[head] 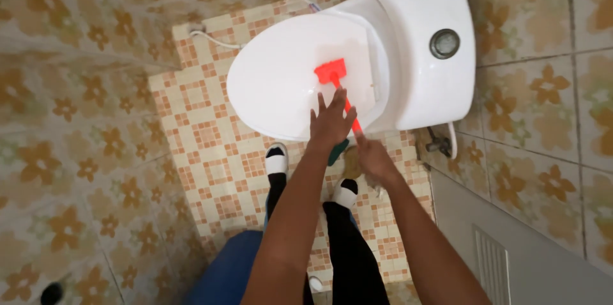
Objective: Cleaning and scrubbing the exterior surface of a toilet bowl.
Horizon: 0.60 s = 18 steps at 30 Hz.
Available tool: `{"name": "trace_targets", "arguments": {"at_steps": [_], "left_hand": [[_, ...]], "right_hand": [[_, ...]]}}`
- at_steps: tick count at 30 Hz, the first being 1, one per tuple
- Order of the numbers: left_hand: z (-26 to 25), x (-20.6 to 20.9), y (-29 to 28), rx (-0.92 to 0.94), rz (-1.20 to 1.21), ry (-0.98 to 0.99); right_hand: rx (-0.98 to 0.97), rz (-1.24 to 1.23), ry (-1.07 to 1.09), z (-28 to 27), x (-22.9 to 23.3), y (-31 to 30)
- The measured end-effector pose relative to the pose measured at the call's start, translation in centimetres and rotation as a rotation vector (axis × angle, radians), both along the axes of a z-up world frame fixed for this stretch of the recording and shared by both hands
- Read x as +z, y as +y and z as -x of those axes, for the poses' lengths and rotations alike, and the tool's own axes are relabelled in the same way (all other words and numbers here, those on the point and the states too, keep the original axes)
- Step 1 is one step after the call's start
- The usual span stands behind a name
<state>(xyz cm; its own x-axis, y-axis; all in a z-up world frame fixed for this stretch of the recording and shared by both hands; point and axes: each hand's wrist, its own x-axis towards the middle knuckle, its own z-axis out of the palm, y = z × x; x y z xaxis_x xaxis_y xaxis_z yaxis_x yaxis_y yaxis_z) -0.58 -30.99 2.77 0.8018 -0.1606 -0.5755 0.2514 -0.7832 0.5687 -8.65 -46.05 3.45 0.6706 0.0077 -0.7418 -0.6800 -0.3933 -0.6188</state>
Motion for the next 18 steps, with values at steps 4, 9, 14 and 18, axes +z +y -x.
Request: {"name": "trace_targets", "arguments": {"at_steps": [4, 9, 14, 18], "left_hand": [[3.7, -1.0, -1.3, -0.136, -0.002, -0.033], [3.4, 2.2, -0.6, -0.483, -0.121, 0.098], [-0.1, -2.1, -0.5, -0.318, -0.008, -0.106], [-5.0, -1.1, -0.4, -0.405, -0.046, -0.067]], "right_hand": [[-0.029, 0.120, 0.179, 3.9, 3.0, 0.2], [-0.339, -0.051, 0.199, 7.2, 1.5, 1.4], [-0.443, -0.038, 0.213, 3.7, -0.8, 2.7], [-0.467, -0.002, 0.161, -0.5, 0.7, 3.4]]}}
